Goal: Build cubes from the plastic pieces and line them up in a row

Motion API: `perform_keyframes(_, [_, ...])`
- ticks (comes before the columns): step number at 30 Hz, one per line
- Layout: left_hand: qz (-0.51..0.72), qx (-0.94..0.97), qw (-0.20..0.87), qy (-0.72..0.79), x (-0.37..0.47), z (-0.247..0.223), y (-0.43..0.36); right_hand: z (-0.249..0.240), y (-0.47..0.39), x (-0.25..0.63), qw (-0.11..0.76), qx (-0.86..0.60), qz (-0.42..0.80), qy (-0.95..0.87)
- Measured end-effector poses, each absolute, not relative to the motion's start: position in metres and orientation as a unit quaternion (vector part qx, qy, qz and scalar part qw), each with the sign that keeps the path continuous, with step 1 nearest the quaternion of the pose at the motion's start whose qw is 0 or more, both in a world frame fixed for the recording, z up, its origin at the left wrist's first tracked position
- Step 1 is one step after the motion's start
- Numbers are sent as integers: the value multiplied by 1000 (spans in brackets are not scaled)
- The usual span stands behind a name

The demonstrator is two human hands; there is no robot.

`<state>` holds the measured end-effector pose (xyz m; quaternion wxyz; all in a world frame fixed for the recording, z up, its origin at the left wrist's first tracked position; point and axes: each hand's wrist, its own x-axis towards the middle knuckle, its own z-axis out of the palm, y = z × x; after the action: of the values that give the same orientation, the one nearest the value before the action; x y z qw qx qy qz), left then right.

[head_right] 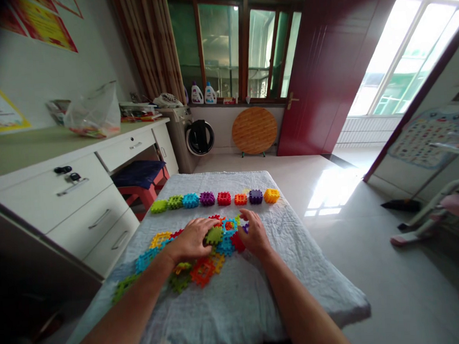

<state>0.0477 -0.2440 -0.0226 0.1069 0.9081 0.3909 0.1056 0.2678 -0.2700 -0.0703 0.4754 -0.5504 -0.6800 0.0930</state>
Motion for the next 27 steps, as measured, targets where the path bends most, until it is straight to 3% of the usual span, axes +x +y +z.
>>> perform_keyframes(21, [17,902,85,423,61,-9,-233,-78,-266,285,484,-595,83,-636])
perform_keyframes(27, [67,901,60,424,56,-5,-231,-74,-268,283,470,-589,79,-653])
